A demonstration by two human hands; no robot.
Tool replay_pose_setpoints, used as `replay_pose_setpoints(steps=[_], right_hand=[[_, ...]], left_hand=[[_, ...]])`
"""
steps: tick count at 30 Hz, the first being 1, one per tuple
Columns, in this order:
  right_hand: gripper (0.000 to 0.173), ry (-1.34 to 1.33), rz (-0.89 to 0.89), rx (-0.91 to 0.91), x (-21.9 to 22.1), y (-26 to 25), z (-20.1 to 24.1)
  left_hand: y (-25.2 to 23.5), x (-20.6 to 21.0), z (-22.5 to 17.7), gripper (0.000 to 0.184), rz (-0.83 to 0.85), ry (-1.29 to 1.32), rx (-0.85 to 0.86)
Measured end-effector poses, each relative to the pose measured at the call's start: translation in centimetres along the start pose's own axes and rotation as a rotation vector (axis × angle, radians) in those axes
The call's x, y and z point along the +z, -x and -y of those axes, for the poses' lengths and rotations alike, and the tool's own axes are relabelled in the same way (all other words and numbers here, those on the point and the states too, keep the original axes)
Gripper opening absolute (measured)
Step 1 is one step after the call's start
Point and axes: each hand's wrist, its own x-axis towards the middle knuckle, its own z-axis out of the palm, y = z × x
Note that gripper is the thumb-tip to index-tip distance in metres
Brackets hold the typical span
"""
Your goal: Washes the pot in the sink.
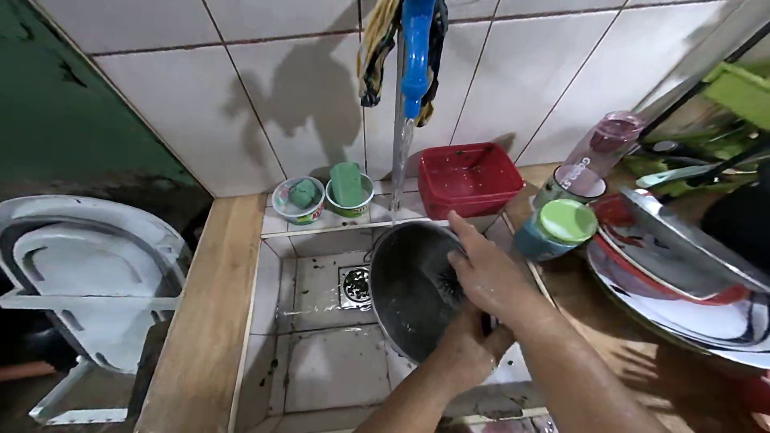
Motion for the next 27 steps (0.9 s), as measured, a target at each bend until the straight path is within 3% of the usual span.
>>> replay_pose_setpoints(steps=[2,4,7,9,12,14,16,18,21,23,25,27], right_hand=[[0.052,0.051,0.024,-0.013,-0.1,-1.0,0.0],[0.046,0.089,0.040,-0.051,-0.4,-2.2,-0.3],[0.044,0.116,0.072,-0.087,-0.3,-3.3,-0.3],[0.043,0.142,0.064,-0.098,0.1,-3.4,0.2],[0.043,0.141,0.073,-0.057,-0.3,-3.9,0.6],[0.043,0.116,0.080,-0.013,-0.8,-4.4,0.3],[0.042,0.077,0.055,0.016,-1.0,-4.9,-0.4],[0.041,0.029,0.035,0.039,-1.3,-5.1,-0.7],[0.041,0.027,0.044,0.066,-1.4,-5.7,-1.0],[0.041,0.035,0.032,0.058,-1.3,-6.0,-1.2],[0.041,0.040,0.024,0.047,-1.2,-5.9,-1.2],[0.041,0.045,0.031,0.032,-1.2,-5.6,-1.0]], left_hand=[[0.6,-0.3,2.5,0.043,0.108,-0.045,0.073],[1.3,-1.7,5.8,0.052,0.195,-0.373,0.060],[0.6,-5.6,9.1,0.049,0.225,-0.919,-0.095],[-1.0,-9.2,9.0,0.048,0.279,-1.163,-0.154],[-4.6,-14.4,7.5,0.040,0.242,-1.561,-0.046],[-6.1,-15.0,5.9,0.049,0.179,-1.721,-0.049],[-6.8,-13.9,6.3,0.046,0.130,-1.723,-0.073],[-7.1,-11.5,8.1,0.044,0.057,-1.551,-0.149],[-6.8,-6.8,9.6,0.068,-0.016,-1.256,-0.312],[-5.7,-4.6,8.0,0.065,0.083,-1.053,-0.355],[-4.8,-4.1,7.2,0.046,0.240,-0.864,-0.228],[-4.3,-4.6,6.8,0.038,0.309,-0.683,-0.138]])
